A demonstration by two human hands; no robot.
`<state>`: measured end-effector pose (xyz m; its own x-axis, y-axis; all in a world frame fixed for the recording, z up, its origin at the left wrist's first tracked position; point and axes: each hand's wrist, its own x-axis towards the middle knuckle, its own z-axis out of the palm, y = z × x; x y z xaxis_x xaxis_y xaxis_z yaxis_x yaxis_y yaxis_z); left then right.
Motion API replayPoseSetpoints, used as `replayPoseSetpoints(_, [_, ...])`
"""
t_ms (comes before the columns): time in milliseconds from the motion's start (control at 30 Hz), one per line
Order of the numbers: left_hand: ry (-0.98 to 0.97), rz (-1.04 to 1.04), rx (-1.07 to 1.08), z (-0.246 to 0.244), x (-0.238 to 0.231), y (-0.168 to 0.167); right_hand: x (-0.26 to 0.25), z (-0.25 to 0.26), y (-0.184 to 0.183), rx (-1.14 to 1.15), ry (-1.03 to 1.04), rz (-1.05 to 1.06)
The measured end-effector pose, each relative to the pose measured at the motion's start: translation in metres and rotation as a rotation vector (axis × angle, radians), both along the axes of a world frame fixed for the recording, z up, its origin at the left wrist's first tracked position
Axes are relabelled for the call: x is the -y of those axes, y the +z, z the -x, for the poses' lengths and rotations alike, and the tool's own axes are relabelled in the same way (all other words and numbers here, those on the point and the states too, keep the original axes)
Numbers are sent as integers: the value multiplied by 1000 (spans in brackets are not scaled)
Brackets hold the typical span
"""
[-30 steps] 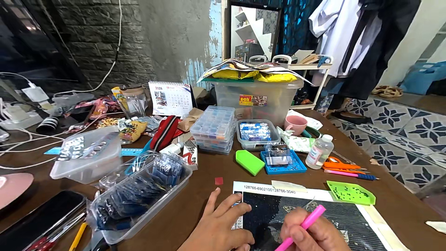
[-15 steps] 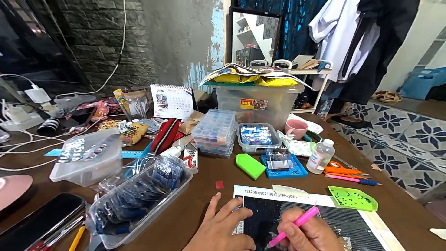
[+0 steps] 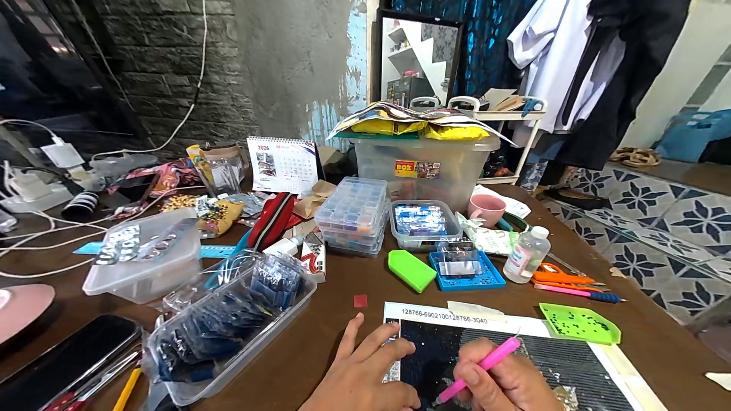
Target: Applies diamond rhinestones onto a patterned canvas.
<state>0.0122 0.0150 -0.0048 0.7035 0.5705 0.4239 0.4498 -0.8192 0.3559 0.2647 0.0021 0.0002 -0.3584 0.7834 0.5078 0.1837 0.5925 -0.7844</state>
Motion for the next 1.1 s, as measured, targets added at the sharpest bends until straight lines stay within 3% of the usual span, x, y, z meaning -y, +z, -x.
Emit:
replayPoseSetpoints(500, [-7,-4,-2,-1,1,1,0,1,0,16,3,-11])
replayPoseSetpoints(700, [-23,-9,-39,-2,2,3,2,5,4,104,22,-178])
replayPoseSetpoints(933, [22,-79,-101,-4,5,4,1,1,2,18,-37,-40])
replayPoseSetpoints(1100, [42,-44,-107,-5,6,4,4,-4,2,-79,93,-38])
